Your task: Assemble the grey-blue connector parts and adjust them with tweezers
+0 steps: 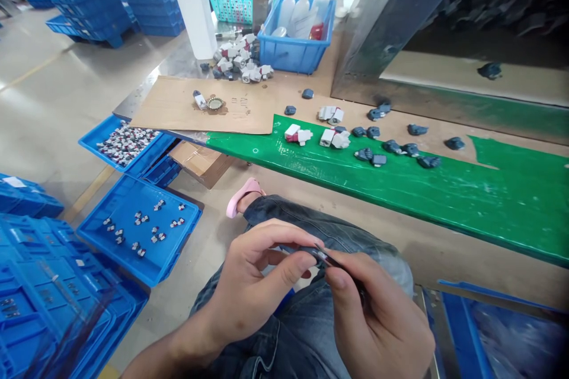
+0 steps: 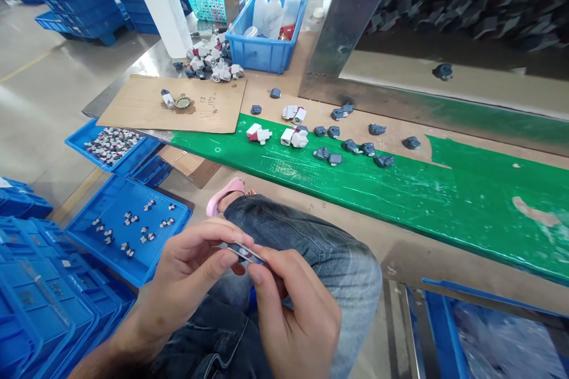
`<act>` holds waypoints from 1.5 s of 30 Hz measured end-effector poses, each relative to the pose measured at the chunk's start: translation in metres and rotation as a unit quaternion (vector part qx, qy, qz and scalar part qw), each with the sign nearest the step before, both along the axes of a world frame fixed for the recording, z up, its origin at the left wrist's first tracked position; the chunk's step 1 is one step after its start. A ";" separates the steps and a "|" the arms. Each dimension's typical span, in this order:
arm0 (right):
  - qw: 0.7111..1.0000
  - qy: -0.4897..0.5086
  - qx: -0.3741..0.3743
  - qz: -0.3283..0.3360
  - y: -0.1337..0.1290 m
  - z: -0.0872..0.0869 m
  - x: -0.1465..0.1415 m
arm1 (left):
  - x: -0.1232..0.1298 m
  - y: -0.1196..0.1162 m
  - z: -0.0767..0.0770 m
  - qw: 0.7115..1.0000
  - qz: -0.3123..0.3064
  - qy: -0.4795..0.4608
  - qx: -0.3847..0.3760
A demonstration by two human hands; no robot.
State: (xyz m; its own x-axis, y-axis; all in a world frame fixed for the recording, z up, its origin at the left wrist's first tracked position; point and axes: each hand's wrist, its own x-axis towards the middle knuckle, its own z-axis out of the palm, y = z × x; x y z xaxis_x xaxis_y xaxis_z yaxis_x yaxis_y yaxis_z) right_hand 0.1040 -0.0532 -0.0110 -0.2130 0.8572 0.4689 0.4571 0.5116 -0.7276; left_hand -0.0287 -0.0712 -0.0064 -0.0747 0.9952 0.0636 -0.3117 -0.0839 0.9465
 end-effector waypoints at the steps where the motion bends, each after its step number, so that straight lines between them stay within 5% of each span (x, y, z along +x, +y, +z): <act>1: 1.000 -0.001 -0.001 0.000 0.000 0.000 0.000 | 0.000 0.000 0.000 1.000 0.000 0.002 -0.002; 9: 1.000 0.004 0.000 -0.028 -0.002 0.004 -0.006 | 0.002 -0.003 0.000 0.999 -0.006 0.004 -0.039; 26: 0.995 -0.063 0.080 -0.021 -0.005 -0.001 -0.007 | 0.005 0.002 0.000 0.996 0.069 0.049 0.027; 34: 0.992 -0.069 0.096 -0.053 0.000 0.000 -0.004 | 0.011 -0.001 -0.010 0.991 0.000 -0.128 -0.043; 45: 0.999 0.005 -0.020 -0.037 -0.003 -0.005 0.003 | 0.010 0.000 -0.004 0.991 0.019 -0.111 -0.071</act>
